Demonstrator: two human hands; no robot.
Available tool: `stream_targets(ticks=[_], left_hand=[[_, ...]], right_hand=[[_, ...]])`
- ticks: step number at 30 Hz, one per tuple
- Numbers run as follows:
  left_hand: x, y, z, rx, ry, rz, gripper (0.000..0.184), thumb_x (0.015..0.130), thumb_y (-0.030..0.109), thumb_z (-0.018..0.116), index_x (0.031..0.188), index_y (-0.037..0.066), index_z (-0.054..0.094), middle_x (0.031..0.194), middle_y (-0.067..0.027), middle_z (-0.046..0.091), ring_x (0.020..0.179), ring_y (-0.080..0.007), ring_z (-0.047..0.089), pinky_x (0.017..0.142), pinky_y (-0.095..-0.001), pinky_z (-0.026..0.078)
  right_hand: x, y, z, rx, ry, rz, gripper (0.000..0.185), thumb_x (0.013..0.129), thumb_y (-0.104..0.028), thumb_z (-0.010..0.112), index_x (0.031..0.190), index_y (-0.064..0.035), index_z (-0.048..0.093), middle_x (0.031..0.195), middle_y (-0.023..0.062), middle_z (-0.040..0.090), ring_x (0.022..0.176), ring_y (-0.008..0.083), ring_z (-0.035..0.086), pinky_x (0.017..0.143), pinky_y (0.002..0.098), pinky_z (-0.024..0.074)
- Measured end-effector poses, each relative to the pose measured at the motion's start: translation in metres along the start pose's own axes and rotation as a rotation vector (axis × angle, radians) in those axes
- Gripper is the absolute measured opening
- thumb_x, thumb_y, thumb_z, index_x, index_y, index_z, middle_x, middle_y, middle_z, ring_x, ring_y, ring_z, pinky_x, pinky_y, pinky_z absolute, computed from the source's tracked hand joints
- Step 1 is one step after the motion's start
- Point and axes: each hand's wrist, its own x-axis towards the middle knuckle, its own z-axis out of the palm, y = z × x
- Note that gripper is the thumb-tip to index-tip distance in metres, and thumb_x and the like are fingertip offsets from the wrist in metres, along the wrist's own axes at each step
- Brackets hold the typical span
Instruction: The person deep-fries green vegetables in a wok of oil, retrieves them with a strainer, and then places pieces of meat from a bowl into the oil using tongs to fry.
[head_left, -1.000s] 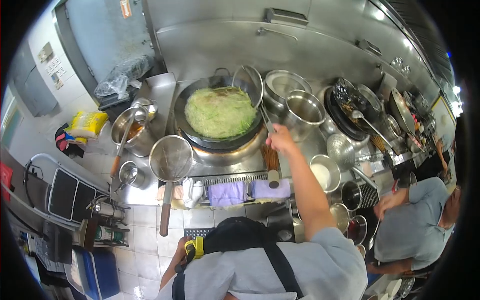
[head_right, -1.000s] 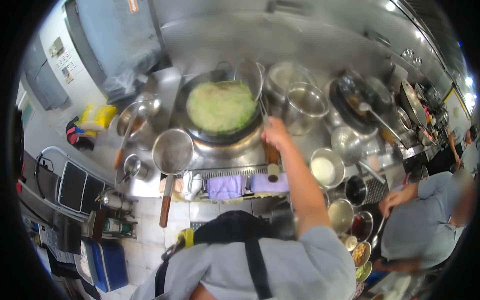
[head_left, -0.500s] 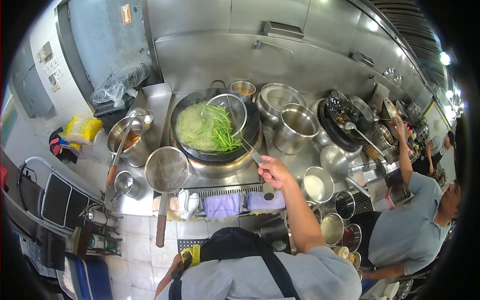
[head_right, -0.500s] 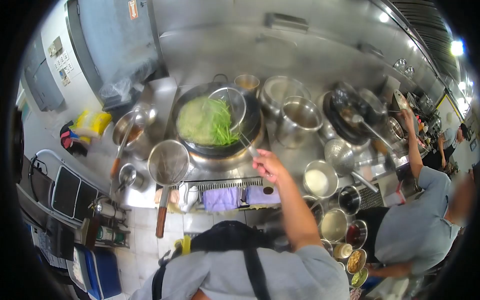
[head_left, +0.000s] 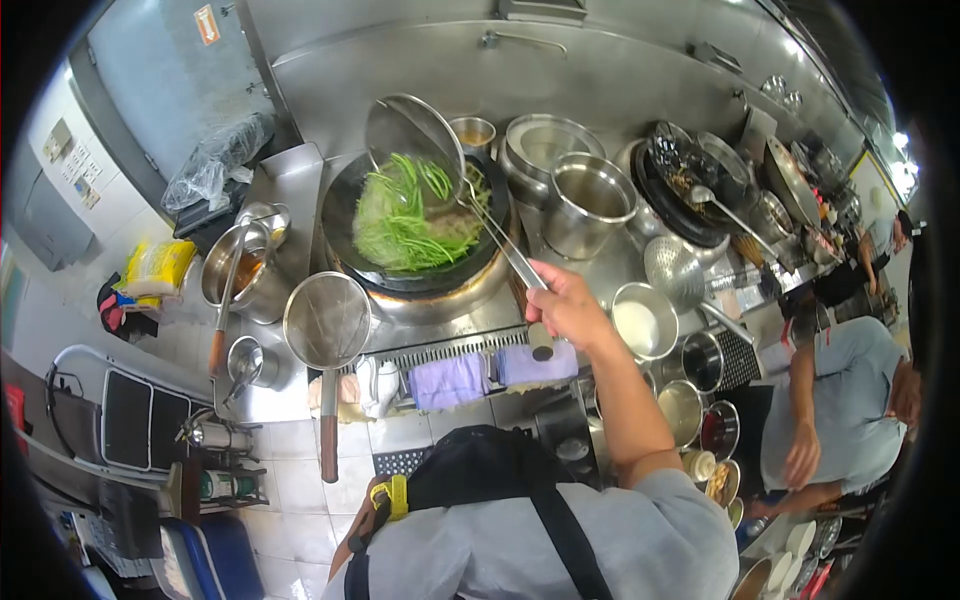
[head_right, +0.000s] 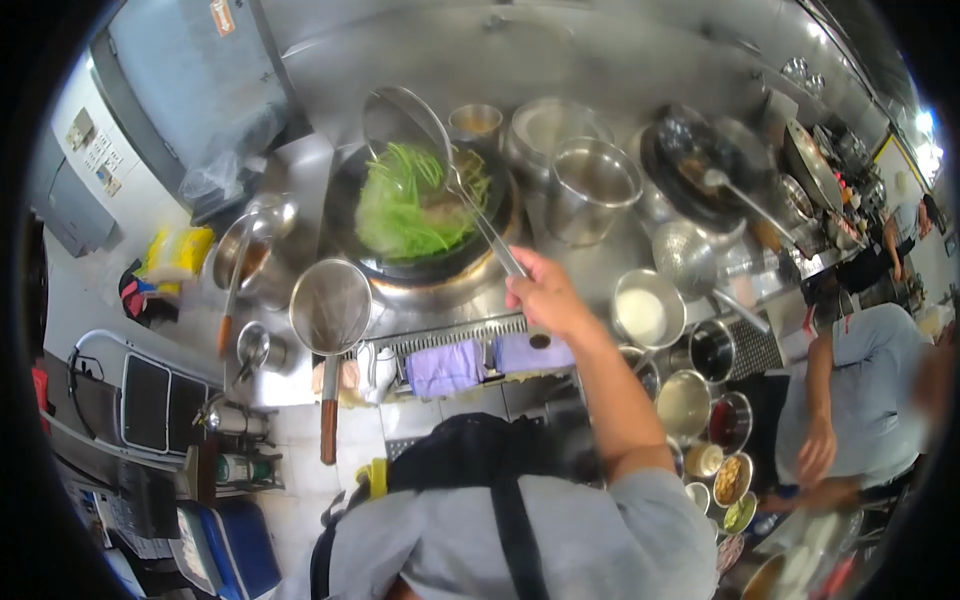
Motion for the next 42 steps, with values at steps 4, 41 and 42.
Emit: stream_targets(ticks=[4,41,42], left_hand=[[-0.007,0.009,-0.005,-0.013,-0.010,-0.047,0.046,0.097,0.042,0.044,0.102,0.002,0.065,0.089,-0.0157,0.067,0.079,-0.0267,0.064,0.073,-0.0363,0.050],[-0.009,0.060,-0.024,-0.086,0.035,-0.173,0.042,0.097,0.042,0.048,0.110,0.005,0.061,0.098,-0.0118,0.065,0.085,-0.0214,0.062,0.074,-0.0346,0.050],[-0.008,0.063,-0.025,-0.089,0.041,-0.170,0.041,0.097,0.042,0.048,0.111,0.005,0.061,0.098,-0.0117,0.065,0.086,-0.0213,0.062,0.074,-0.0346,0.050]], right_hand=[[-0.020,-0.001,0.000,-0.180,0.002,-0.049,0.048,0.092,-0.010,0.051,0.140,-0.0078,0.048,0.072,-0.0003,0.058,0.057,0.0053,0.049,0.051,0.0237,0.0422],[0.023,0.062,-0.038,-0.611,0.282,-0.309,0.044,0.088,-0.014,0.054,0.131,-0.0034,0.053,0.086,0.0266,0.065,0.079,0.0455,0.062,0.074,0.0502,0.0501],[0.034,0.082,-0.029,-0.593,0.300,-0.340,0.044,0.088,-0.015,0.054,0.131,-0.0023,0.053,0.086,0.0273,0.065,0.081,0.0459,0.062,0.075,0.0503,0.0503]])
